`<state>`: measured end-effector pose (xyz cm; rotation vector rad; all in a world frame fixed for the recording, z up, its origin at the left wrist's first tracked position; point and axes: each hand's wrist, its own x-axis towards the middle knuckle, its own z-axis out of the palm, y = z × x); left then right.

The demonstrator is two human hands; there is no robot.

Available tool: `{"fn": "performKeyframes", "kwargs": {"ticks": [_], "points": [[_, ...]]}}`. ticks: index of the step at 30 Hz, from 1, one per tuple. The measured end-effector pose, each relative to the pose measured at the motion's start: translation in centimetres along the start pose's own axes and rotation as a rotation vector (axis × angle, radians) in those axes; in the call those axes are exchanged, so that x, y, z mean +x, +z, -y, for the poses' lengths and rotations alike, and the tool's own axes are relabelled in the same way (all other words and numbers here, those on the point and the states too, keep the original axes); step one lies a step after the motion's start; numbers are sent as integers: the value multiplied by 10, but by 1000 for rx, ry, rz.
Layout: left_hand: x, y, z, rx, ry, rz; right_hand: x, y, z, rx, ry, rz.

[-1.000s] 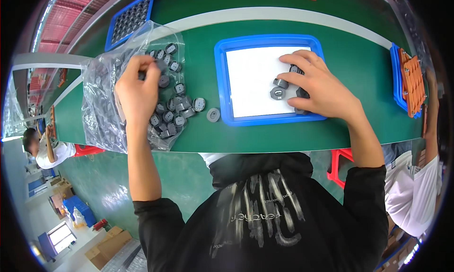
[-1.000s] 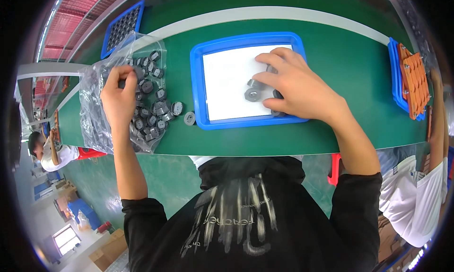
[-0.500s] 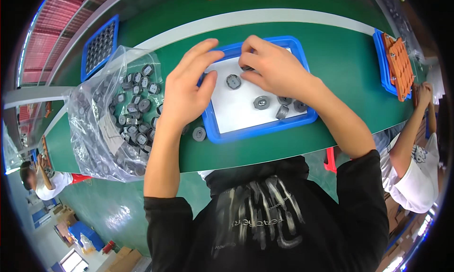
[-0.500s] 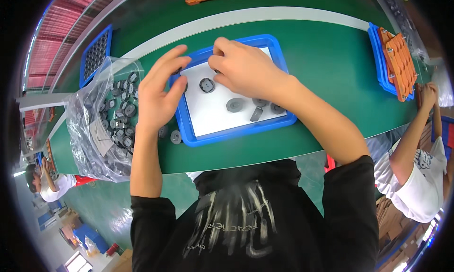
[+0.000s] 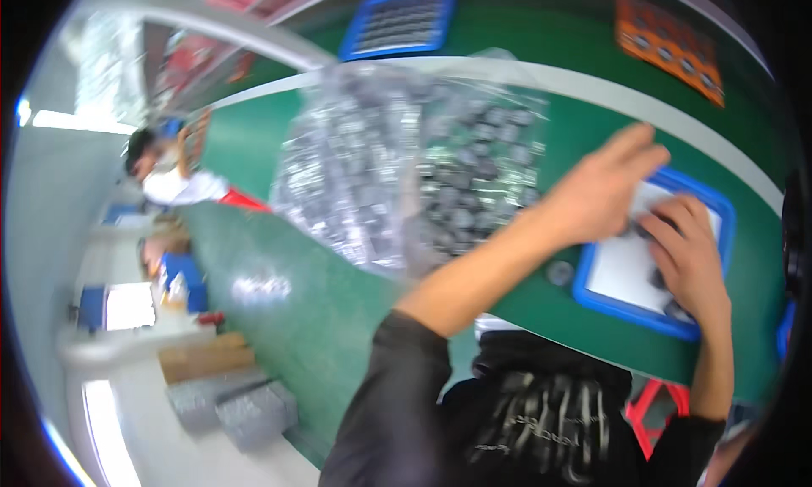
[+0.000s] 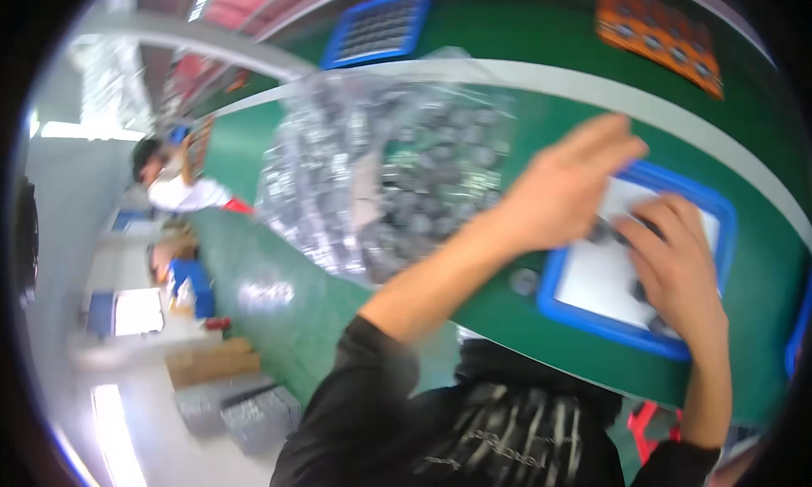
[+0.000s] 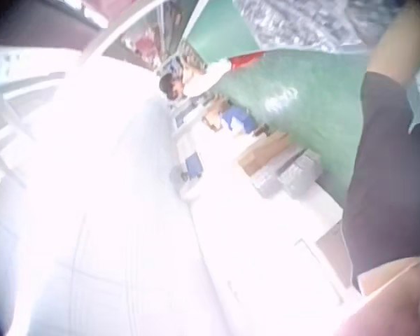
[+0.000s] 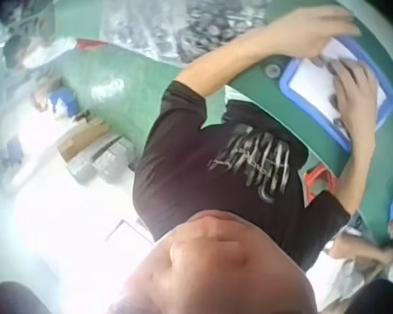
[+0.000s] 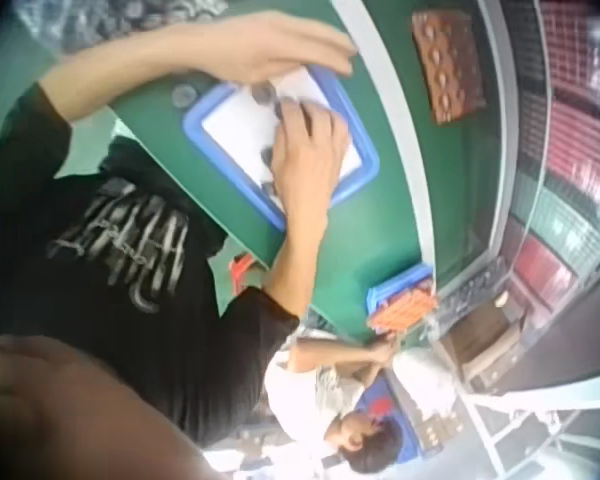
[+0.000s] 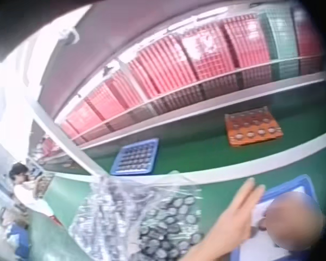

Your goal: Arranging small circular electronic components from a plastic bag into a blue tray on a production line.

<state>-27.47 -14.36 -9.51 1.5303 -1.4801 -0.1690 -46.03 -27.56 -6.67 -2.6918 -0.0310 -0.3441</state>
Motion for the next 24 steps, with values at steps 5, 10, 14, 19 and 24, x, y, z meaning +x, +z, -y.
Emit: {"fn": "performKeyframes", "kwargs": {"ticks": [5,10,14,19,24], "points": [[3,11,8,232,-62,37,-9,-8,5,-48,84,-32],[13,-4,0,145,-98,231,-4,-3,1,-40,228,-77],[8,6,2,145,25,186,3,-8,-1,-97,311,-34],[9,18,-1,153,106,54,-2,0,-2,-22,236,-105],[5,7,-10,262,36,41,-6,-3,-4,-78,178,-108]]}}
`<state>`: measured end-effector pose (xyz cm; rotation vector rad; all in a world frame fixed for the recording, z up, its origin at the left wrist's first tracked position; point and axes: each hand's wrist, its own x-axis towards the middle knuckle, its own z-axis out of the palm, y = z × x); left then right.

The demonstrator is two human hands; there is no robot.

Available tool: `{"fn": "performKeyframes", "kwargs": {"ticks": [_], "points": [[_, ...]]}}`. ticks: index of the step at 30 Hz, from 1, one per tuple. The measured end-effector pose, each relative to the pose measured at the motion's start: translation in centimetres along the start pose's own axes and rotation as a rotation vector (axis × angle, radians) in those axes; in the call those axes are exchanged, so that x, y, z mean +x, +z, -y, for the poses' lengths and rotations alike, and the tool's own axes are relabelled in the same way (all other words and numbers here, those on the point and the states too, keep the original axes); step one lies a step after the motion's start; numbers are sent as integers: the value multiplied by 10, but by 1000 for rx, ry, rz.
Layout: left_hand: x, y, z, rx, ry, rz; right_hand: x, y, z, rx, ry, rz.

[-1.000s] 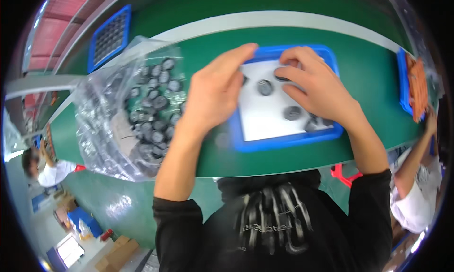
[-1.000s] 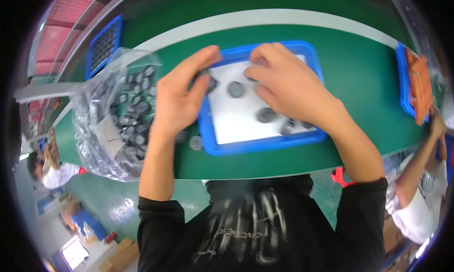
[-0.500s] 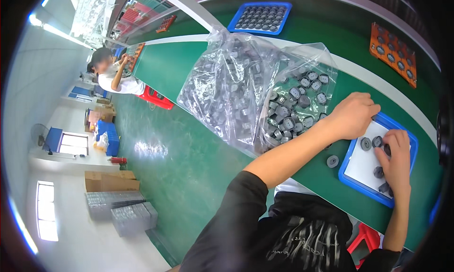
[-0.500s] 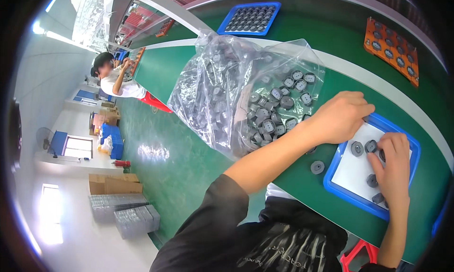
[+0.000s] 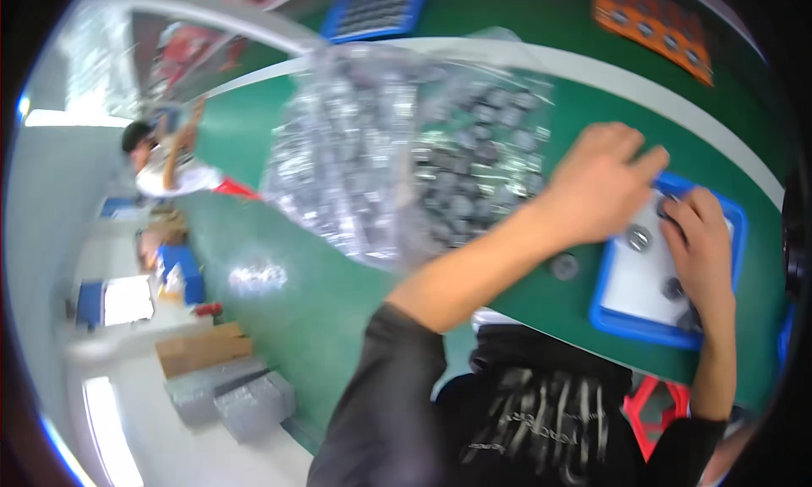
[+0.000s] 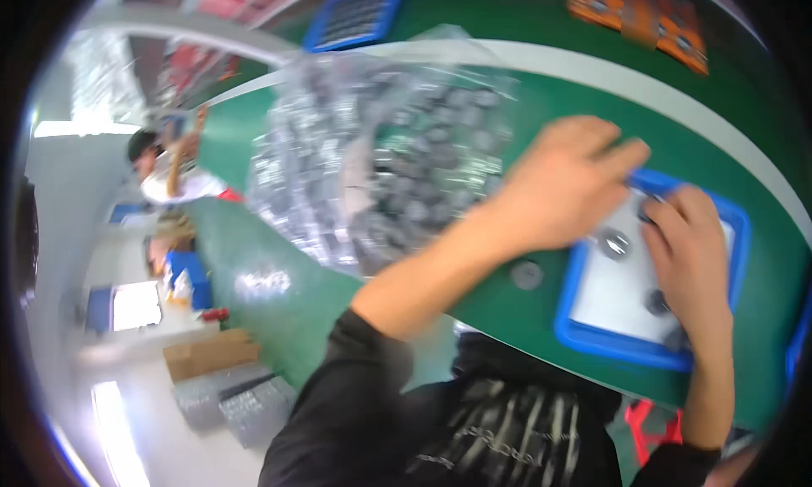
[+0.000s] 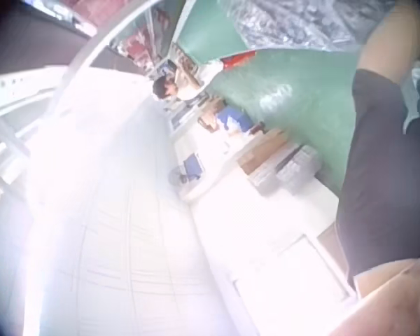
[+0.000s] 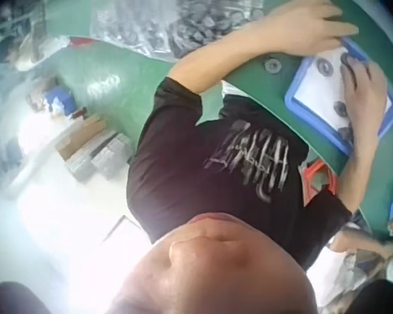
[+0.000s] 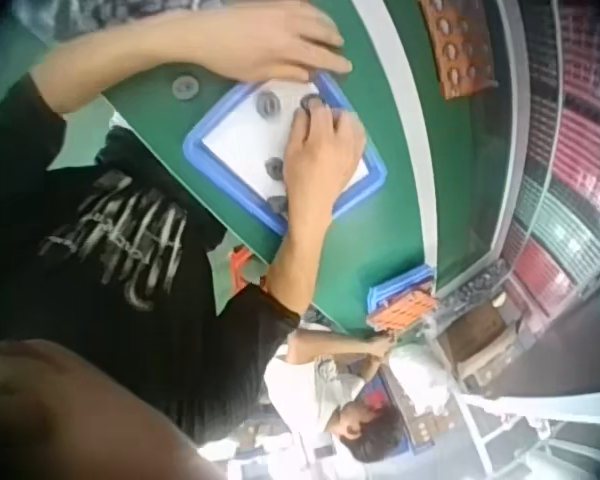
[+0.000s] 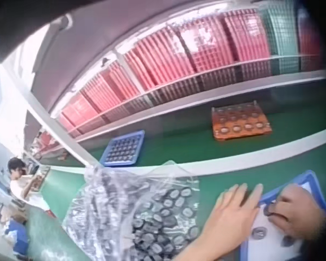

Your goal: Arranging small circular electronic components from a plastic bag into a blue tray on a production line.

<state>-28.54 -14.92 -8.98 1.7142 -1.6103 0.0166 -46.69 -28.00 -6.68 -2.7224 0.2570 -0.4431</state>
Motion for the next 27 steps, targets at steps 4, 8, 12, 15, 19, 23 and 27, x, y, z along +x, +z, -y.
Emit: {"fn": "performKeyframes", "kwargs": {"ticks": [4,8,12,15,19,23,27], "points": [[1,-23,5,-27,38,95,8,-2,0,58,-12,23],[2,-20,3,9,-51,102,-3,4,-8,44,-24,-18],[2,-14,-8,17,-30,137,-7,0,-5,9,-40,-11],[1,-12,-13,5,-25,171,-7,-2,-5,1,-50,-18],[7,-24,-16,-43,-8,239,-9,-2,-8,-12,-42,-31],[2,-26,-19,-26,-32,356,-9,-1,-6,-16,-37,-38],[-1,-19,-16,112,-32,298,-7,2,-3,0,-43,-64]]}}
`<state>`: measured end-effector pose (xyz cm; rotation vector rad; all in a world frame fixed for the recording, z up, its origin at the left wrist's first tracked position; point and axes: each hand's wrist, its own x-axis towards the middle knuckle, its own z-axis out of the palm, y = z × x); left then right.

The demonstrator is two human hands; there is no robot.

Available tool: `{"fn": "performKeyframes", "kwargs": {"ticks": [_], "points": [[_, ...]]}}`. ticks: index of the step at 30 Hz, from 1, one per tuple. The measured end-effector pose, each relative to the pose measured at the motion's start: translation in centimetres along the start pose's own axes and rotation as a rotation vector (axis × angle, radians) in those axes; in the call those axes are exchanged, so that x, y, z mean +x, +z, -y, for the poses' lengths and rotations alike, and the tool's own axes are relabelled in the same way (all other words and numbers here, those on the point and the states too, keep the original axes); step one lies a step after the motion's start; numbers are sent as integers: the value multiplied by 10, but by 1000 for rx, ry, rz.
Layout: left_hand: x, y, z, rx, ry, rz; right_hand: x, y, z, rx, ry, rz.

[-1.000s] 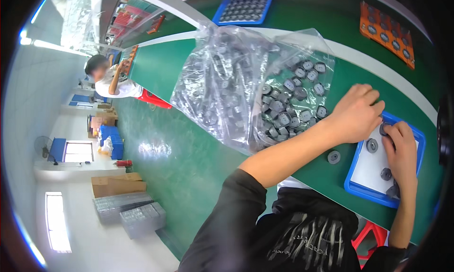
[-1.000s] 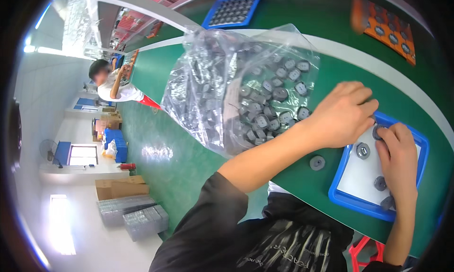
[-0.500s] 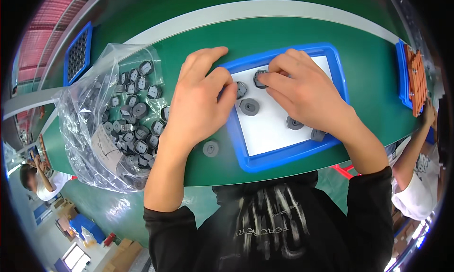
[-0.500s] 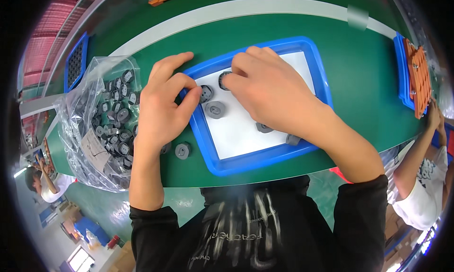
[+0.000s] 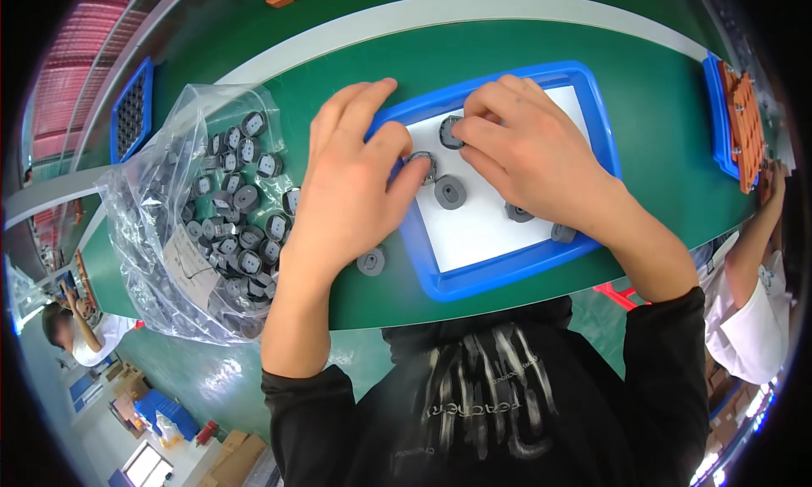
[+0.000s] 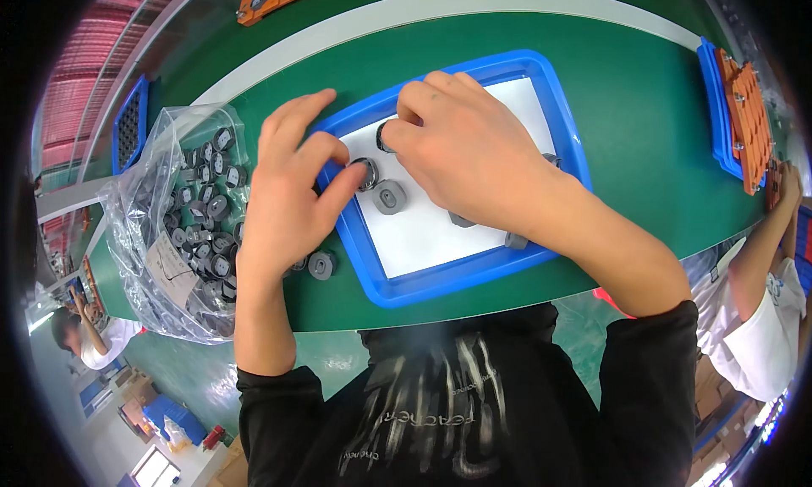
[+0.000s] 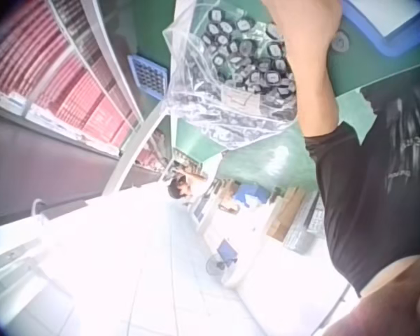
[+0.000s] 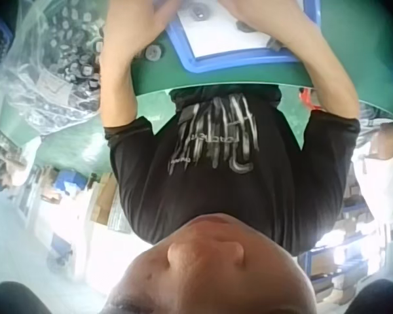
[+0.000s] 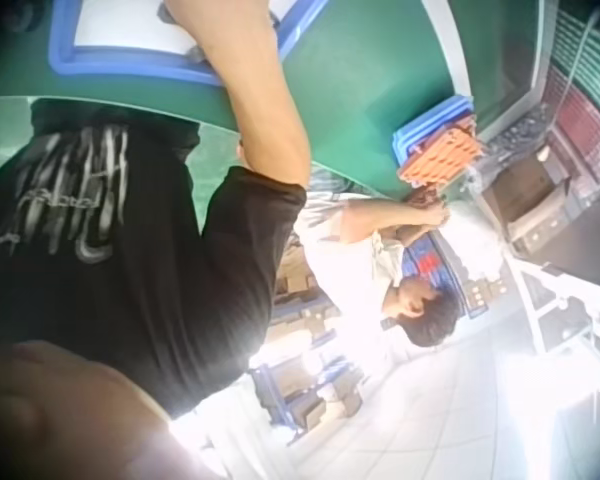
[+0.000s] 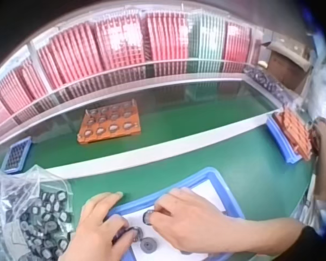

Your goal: Arranging small circular electronic components from a plastic bag into a blue tray on a production line.

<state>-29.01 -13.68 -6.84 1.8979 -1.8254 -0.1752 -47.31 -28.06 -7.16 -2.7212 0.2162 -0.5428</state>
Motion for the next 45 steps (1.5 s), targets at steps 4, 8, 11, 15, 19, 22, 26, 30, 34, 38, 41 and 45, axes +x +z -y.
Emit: {"fn": "performKeyframes", "kwargs": {"ticks": [4,8,11,15,19,22,26,30,34,38,41,45], "points": [[4,-14,2,-171,41,42,2,4,-2,-9,5,-16],[3,-2,-6,-100,29,-18,4,1,0,44,-36,-1],[-1,13,0,-22,27,-116,1,0,3,54,-11,39],[-1,24,-5,-123,18,-240,-11,-10,9,83,65,54],[-11,20,-5,-102,118,-202,-8,1,14,113,51,-25],[-9,26,-2,-111,100,-235,1,3,14,81,37,-44],[-7,29,1,-131,54,-305,4,4,15,61,96,39],[-6,30,3,-128,86,-315,11,9,10,-3,33,-1],[-4,30,2,-116,80,-316,13,5,1,9,-12,76],[2,27,-3,-197,84,-254,7,-2,-1,16,-29,57],[0,24,1,-165,73,-224,7,4,-3,31,-81,-18],[2,23,3,-126,44,-222,8,7,-7,51,-65,55]]}}
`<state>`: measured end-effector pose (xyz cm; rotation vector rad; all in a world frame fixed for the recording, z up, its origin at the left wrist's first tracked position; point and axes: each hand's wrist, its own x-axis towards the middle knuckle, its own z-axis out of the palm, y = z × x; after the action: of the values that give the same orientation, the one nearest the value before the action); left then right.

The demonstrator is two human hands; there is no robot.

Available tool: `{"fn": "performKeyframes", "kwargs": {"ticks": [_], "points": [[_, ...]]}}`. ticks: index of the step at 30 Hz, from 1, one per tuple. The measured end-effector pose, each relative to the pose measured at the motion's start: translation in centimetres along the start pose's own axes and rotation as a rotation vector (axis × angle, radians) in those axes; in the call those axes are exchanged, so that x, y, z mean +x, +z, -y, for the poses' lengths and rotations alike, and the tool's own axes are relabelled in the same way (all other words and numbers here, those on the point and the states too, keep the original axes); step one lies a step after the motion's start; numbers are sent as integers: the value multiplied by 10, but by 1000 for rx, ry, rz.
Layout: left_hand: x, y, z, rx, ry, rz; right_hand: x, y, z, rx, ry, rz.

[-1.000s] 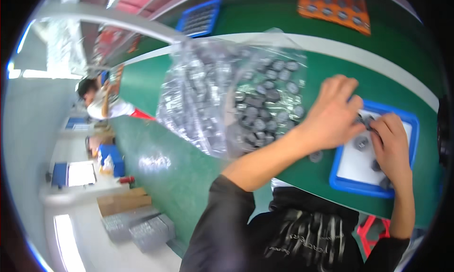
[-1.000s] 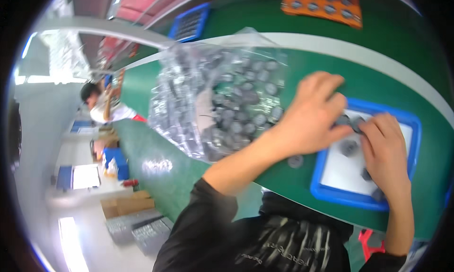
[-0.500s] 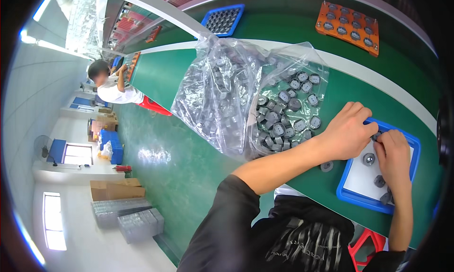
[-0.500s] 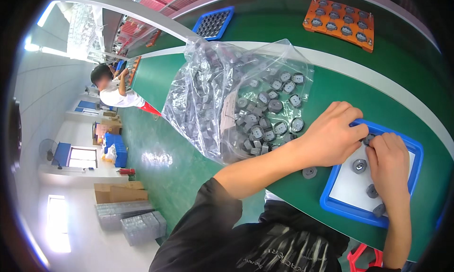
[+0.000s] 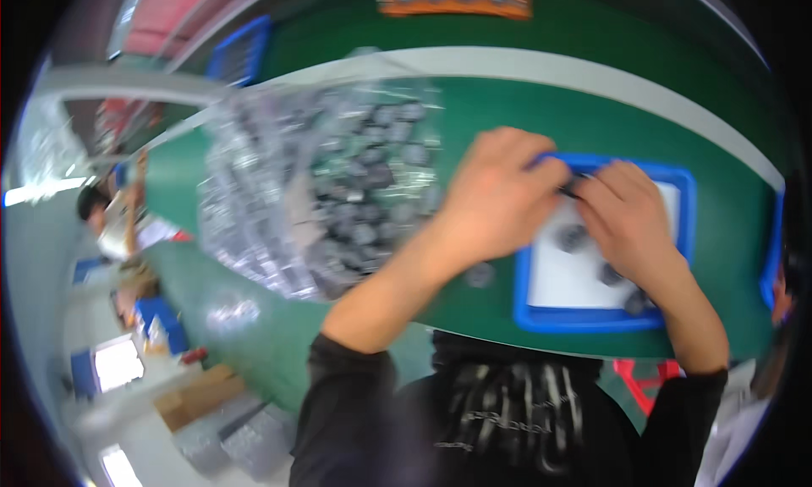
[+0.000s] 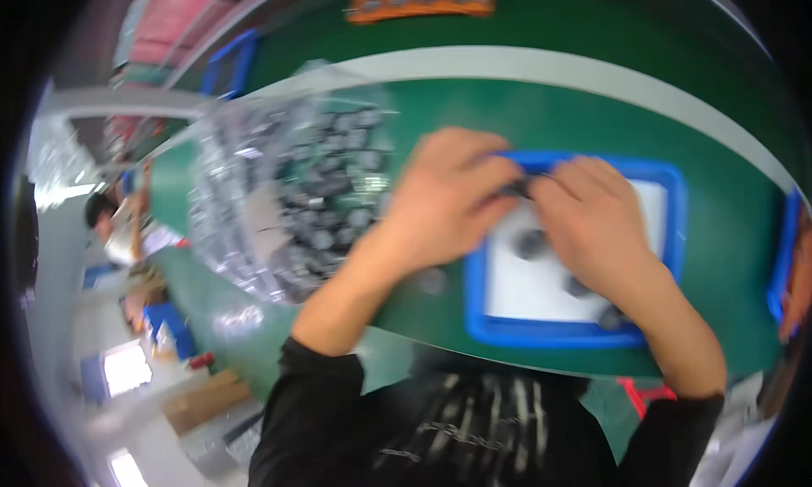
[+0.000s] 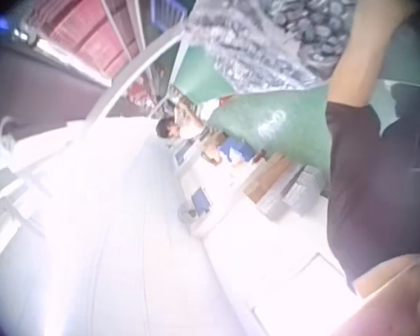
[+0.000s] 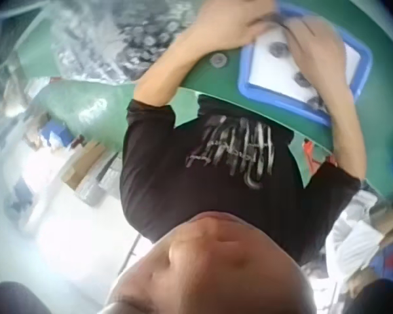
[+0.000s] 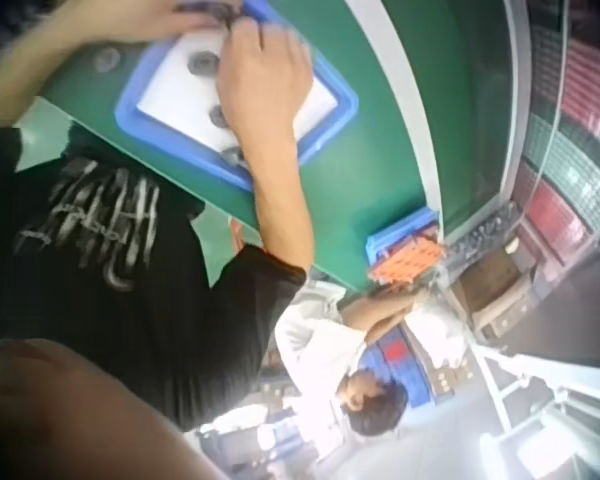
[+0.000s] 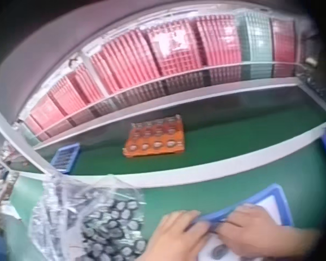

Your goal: Arranging small circular electronic components from a plastic bag into a blue tray on a production line.

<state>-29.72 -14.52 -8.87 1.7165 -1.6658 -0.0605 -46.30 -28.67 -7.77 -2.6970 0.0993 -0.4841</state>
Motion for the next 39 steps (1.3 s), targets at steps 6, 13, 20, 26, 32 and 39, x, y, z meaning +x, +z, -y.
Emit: {"fn": "performKeyframes", "kwargs": {"ticks": [6,13,20,26,32,39], "points": [[10,-4,-5,21,-83,61,1,-6,-7,36,2,3],[7,-39,-20,53,-123,86,-7,-33,21,64,-106,204],[-35,-82,-90,350,-166,503,-21,-27,18,61,-136,352],[-57,-63,-56,118,-135,349,-12,-22,4,-17,-57,279],[-48,-41,-43,-48,-111,63,-7,-21,-2,9,-59,199],[-68,-51,-58,119,-147,328,-14,-19,5,-35,-140,269]]}}
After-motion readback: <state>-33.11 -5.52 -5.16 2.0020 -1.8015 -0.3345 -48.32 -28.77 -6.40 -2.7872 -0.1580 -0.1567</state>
